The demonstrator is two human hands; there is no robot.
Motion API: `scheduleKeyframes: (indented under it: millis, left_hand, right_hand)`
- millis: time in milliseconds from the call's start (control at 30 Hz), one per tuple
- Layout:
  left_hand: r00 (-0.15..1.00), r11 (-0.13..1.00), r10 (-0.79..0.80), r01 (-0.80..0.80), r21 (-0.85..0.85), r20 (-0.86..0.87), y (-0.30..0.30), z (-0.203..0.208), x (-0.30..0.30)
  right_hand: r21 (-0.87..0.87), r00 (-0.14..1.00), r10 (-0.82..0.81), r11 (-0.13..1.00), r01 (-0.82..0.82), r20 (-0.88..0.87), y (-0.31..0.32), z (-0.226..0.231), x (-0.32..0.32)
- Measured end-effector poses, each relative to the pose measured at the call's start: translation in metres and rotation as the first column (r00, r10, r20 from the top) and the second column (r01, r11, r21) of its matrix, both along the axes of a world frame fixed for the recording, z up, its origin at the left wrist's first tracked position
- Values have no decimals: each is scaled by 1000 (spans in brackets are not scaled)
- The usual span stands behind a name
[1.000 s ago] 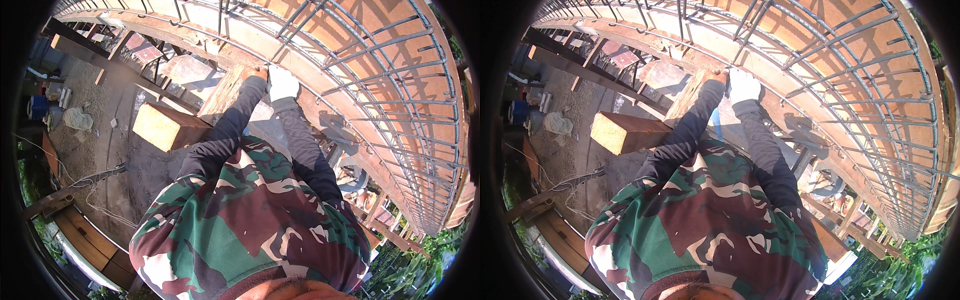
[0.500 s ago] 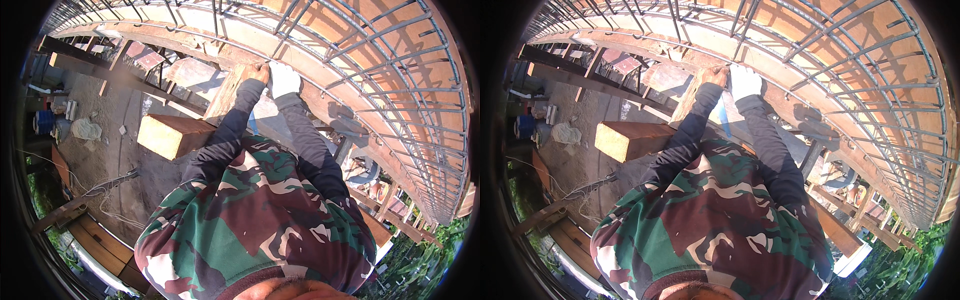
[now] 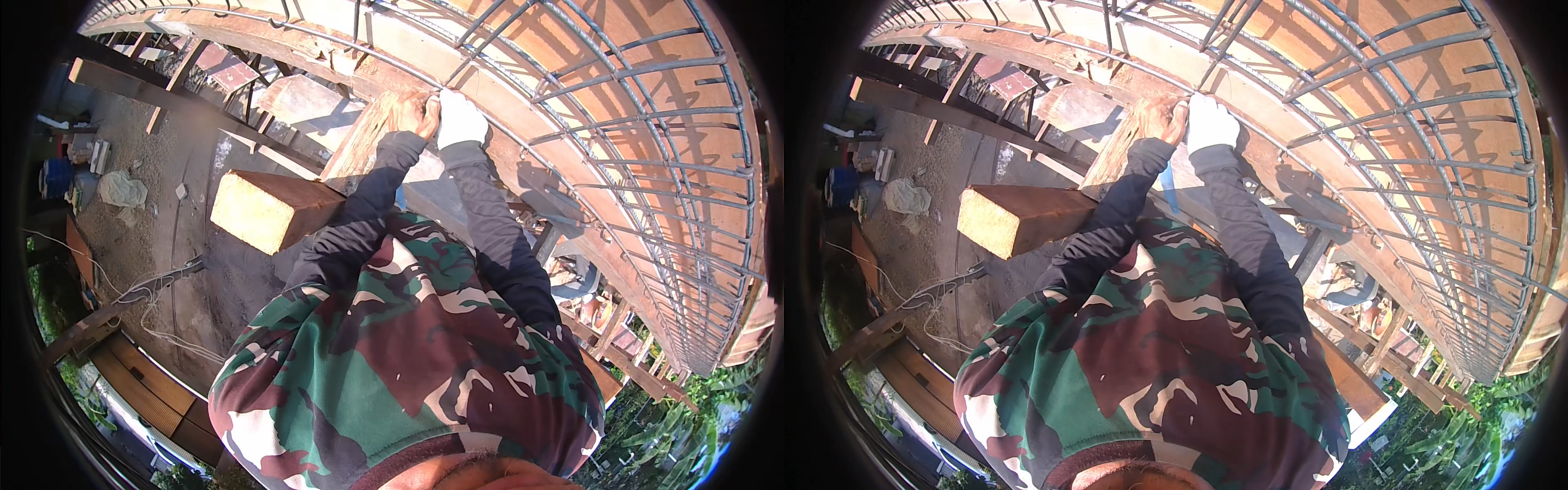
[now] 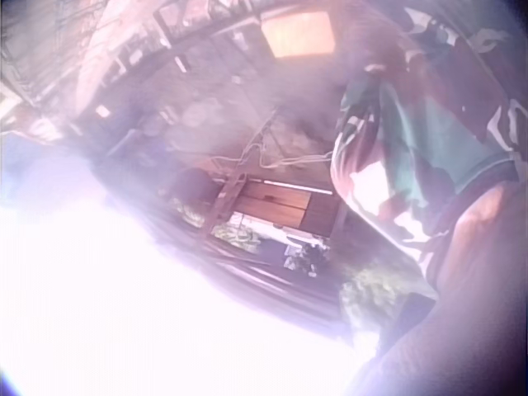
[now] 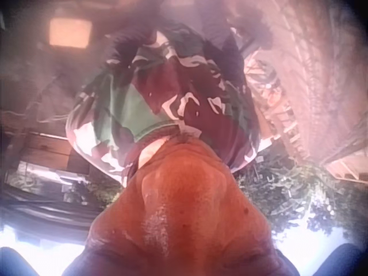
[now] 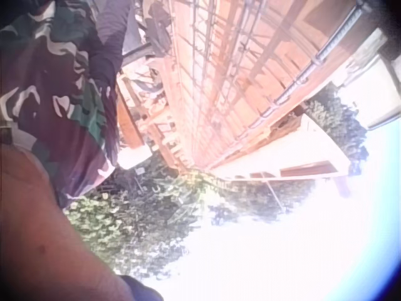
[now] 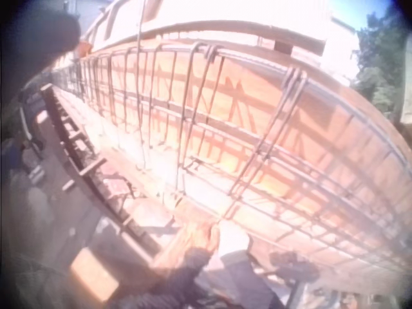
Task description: The person secures rebar to a wooden form using wire and pliers. They twist the wire around the metal bars, tighten it with the pliers, and cut the excess wire while working at a construction site.
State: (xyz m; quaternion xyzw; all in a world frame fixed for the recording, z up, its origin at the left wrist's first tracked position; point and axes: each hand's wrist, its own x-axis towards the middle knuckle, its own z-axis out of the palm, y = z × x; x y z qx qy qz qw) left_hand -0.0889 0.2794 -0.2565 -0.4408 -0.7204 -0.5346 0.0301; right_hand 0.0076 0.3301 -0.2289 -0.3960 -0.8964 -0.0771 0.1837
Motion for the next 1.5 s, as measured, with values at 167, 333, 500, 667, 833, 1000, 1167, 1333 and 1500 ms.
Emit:
scheduleKeyframes:
  millis: [167,333,500,667,833,1000,1167,1333,1500]
  left_hand:
    - [946,997,43,-19,-78,322,-12,9,0]
    - [928,988,101,-52,-142,359,-31,-1,-7]
    - [942,995,73,-44,-95,327,-35,4,-9]
    - [918,979,116,-42,-197,380,-38,2,-13]
    - [951,982,8,50,-181,308,-24,-6,-22]
    - [596,980,-175,182,80,784,-14,-8,-19]
    - [278,940,-252,298,166,927,4,-6,-1]
    - [-172,882,-327,297,365,929,11,-22,-4]
    - [-222,878,-274,339,338,936,18,-23,-7]
  right_hand:
    - [-16,995,-16,1000,14,-102,2,-13,-11]
    - [-781,773,-420,606,-152,-476,13,-29,-24]
    - [-513,958,-94,856,-62,-273,22,-56,-30]
    - [-483,966,60,873,71,251,10,-4,-48]
    - [-173,966,97,983,-56,239,1,2,-34]
    - [104,285,-958,-280,-954,32,-42,11,10]
    - [-366,296,-946,-231,-902,-133,-95,25,72]
    - [-773,260,-875,181,-608,-409,-118,71,149]
    - [-786,-38,-806,585,-202,-590,-114,69,216]
